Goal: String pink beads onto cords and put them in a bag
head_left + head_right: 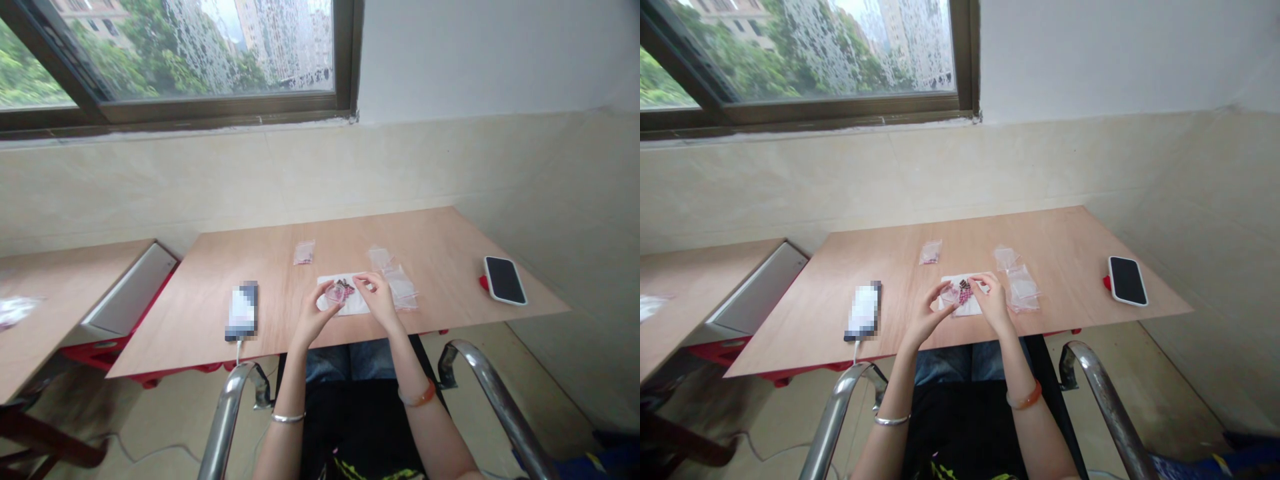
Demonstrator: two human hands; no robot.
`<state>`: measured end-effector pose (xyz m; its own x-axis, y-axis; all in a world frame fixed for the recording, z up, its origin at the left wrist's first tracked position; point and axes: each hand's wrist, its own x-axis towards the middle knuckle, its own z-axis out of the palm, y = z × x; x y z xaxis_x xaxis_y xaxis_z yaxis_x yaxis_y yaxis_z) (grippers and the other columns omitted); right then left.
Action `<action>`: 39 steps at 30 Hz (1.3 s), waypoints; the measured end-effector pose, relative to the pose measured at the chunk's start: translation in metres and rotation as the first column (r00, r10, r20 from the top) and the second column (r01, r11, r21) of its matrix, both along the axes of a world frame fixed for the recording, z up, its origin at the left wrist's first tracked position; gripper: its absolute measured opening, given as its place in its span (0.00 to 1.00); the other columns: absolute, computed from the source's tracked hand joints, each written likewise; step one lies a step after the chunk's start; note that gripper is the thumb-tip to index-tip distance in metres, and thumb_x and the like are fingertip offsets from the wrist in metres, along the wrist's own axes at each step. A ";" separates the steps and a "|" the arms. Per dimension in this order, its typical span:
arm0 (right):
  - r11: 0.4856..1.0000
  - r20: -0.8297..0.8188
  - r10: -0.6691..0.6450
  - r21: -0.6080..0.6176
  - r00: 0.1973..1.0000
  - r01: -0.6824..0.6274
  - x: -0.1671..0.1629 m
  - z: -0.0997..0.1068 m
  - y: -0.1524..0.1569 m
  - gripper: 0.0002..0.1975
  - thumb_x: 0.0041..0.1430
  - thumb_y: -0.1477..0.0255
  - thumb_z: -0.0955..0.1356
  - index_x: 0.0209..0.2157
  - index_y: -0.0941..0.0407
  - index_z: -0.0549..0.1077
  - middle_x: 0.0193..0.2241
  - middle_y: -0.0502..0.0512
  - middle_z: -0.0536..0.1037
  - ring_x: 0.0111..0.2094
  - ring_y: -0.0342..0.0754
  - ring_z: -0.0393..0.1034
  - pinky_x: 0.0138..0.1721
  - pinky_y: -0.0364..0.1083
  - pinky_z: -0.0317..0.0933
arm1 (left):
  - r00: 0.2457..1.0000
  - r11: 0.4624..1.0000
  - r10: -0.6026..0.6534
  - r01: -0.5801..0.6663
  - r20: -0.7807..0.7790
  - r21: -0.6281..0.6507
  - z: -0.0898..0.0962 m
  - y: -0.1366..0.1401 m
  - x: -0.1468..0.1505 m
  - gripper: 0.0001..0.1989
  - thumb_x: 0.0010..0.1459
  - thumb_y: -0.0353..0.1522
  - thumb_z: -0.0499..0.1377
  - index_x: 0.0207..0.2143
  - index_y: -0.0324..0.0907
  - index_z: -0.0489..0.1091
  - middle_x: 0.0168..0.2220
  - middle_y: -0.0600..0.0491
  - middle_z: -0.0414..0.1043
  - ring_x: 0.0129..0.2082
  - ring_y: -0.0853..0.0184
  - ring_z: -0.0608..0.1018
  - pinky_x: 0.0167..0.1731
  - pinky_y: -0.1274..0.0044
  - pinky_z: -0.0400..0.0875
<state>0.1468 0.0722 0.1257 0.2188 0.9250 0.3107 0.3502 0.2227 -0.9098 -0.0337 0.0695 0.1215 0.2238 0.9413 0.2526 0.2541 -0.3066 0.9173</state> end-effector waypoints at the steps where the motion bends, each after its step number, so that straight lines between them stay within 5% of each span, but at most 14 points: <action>1: 1.000 0.036 -0.017 -0.016 0.999 0.018 0.000 -0.009 0.003 0.10 0.55 0.65 0.66 0.33 0.56 0.76 0.34 0.56 0.75 0.34 0.48 0.69 0.35 0.46 0.61 | 1.000 1.000 0.003 -0.003 -0.009 0.004 0.001 0.000 0.000 0.25 0.51 0.36 0.63 0.52 0.45 0.65 0.52 0.48 0.69 0.53 0.60 0.70 0.55 0.64 0.61; 9: 0.980 0.380 0.016 -0.188 0.925 0.060 -0.023 -0.074 0.003 0.07 0.51 0.67 0.70 0.32 0.56 0.76 0.33 0.56 0.74 0.38 0.51 0.67 0.41 0.46 0.59 | 1.000 1.000 -0.008 0.008 -0.028 0.018 0.003 0.000 -0.003 0.24 0.52 0.35 0.63 0.53 0.45 0.65 0.53 0.48 0.68 0.54 0.60 0.69 0.55 0.64 0.60; 16: 0.949 0.569 -0.100 -0.192 0.816 0.250 -0.044 -0.075 -0.003 0.07 0.55 0.68 0.67 0.32 0.56 0.75 0.36 0.59 0.73 0.41 0.53 0.64 0.43 0.47 0.56 | 0.999 0.999 -0.014 0.015 -0.032 0.045 0.003 0.000 0.000 0.25 0.52 0.35 0.63 0.53 0.45 0.65 0.53 0.47 0.69 0.54 0.60 0.70 0.54 0.64 0.62; 22: 0.972 0.472 -0.096 -0.146 0.876 0.186 -0.042 -0.077 -0.004 0.07 0.56 0.70 0.66 0.31 0.56 0.76 0.35 0.57 0.75 0.41 0.51 0.65 0.43 0.47 0.56 | 1.000 0.999 -0.003 0.004 -0.019 0.041 0.004 0.000 -0.001 0.25 0.52 0.35 0.63 0.53 0.45 0.64 0.53 0.47 0.69 0.53 0.60 0.71 0.54 0.64 0.61; 28: 0.962 0.015 -0.270 0.032 0.963 0.270 -0.020 -0.042 0.000 0.13 0.56 0.63 0.67 0.30 0.59 0.76 0.30 0.56 0.75 0.35 0.49 0.67 0.39 0.46 0.59 | 1.000 1.000 0.011 -0.011 -0.007 -0.010 0.001 0.000 0.000 0.25 0.51 0.35 0.64 0.52 0.45 0.66 0.52 0.47 0.70 0.53 0.59 0.70 0.54 0.64 0.62; 34: 0.984 -0.033 -0.054 0.169 0.998 0.059 -0.013 0.019 -0.012 0.11 0.54 0.62 0.68 0.30 0.55 0.77 0.32 0.54 0.74 0.38 0.48 0.67 0.37 0.45 0.58 | 0.998 0.999 -0.025 0.027 0.059 -0.034 -0.005 -0.001 0.004 0.26 0.50 0.35 0.64 0.53 0.46 0.65 0.52 0.47 0.69 0.52 0.60 0.71 0.53 0.64 0.63; 37: 0.987 -0.048 0.098 0.130 0.994 -0.091 -0.014 0.023 -0.014 0.11 0.55 0.63 0.68 0.32 0.54 0.78 0.35 0.55 0.75 0.40 0.48 0.68 0.38 0.45 0.59 | 0.998 0.999 -0.026 0.028 0.064 -0.028 -0.005 0.000 0.004 0.26 0.51 0.35 0.64 0.52 0.46 0.65 0.52 0.48 0.69 0.52 0.60 0.71 0.54 0.64 0.63; 39: 0.993 -0.116 0.085 0.085 0.990 -0.076 -0.013 0.013 -0.009 0.13 0.57 0.62 0.66 0.35 0.55 0.77 0.37 0.56 0.76 0.41 0.48 0.69 0.37 0.45 0.61 | 0.998 1.000 -0.007 0.008 0.057 -0.024 -0.005 0.001 0.002 0.25 0.50 0.36 0.64 0.52 0.46 0.66 0.51 0.47 0.70 0.52 0.60 0.71 0.54 0.64 0.63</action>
